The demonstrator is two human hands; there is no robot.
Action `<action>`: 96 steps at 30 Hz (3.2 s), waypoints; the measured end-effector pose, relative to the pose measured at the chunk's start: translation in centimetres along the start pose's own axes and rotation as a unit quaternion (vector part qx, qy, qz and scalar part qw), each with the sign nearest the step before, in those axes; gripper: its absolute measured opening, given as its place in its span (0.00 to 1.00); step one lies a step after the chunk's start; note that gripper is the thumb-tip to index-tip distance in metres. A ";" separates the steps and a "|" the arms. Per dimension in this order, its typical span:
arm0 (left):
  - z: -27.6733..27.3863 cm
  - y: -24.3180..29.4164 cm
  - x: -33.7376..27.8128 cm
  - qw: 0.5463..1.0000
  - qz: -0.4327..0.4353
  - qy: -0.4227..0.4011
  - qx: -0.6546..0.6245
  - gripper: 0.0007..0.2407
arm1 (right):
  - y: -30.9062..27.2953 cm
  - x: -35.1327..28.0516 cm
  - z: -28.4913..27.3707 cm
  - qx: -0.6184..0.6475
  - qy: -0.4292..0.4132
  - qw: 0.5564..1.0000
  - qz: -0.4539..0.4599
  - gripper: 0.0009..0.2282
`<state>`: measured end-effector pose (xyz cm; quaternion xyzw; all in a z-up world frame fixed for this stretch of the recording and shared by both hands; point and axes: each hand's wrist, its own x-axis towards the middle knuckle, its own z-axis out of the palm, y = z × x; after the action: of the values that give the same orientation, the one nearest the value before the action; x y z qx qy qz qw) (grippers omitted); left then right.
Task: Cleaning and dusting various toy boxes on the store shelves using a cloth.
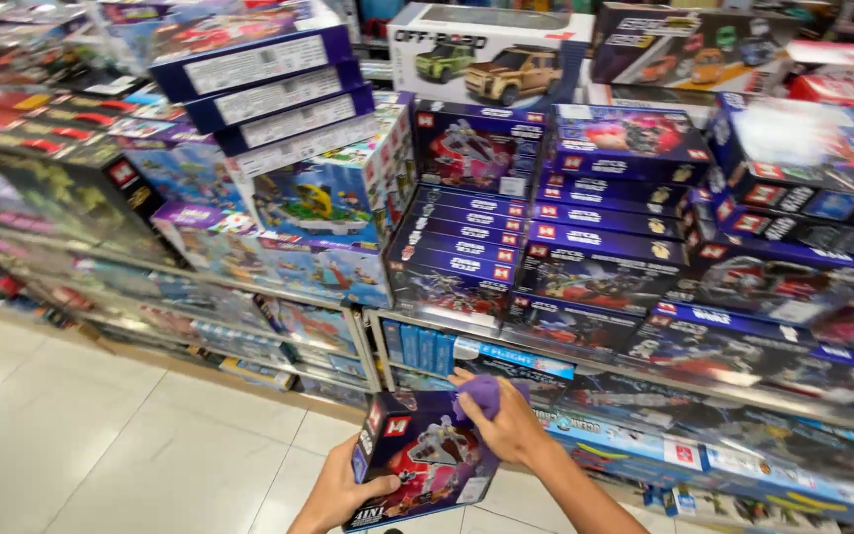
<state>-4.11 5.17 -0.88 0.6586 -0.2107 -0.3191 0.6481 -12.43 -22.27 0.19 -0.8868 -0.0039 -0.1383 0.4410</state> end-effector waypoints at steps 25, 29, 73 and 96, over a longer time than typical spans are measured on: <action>-1.5 -4.7 -5.6 0.969 0.116 0.214 -0.045 0.24 | -13.5 3.9 13.6 -0.012 0.007 0.964 -0.264 0.25; -2.3 -2.5 -7.0 0.936 0.128 0.270 -0.184 0.26 | -9.6 6.5 15.1 -0.014 0.002 0.964 -0.266 0.27; 1.6 2.3 -4.4 0.967 0.091 0.083 -0.223 0.33 | 4.4 -4.6 6.5 0.558 0.403 0.638 0.345 0.20; 1.2 29.8 31.4 0.736 0.203 -0.024 0.645 0.29 | 8.7 -11.0 0.7 0.516 0.472 0.663 0.266 0.25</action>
<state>21.31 -19.55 23.98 0.8526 -0.5102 0.0166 0.1115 -21.73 -25.70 -9.75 -0.2965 0.3700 -0.3911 0.7888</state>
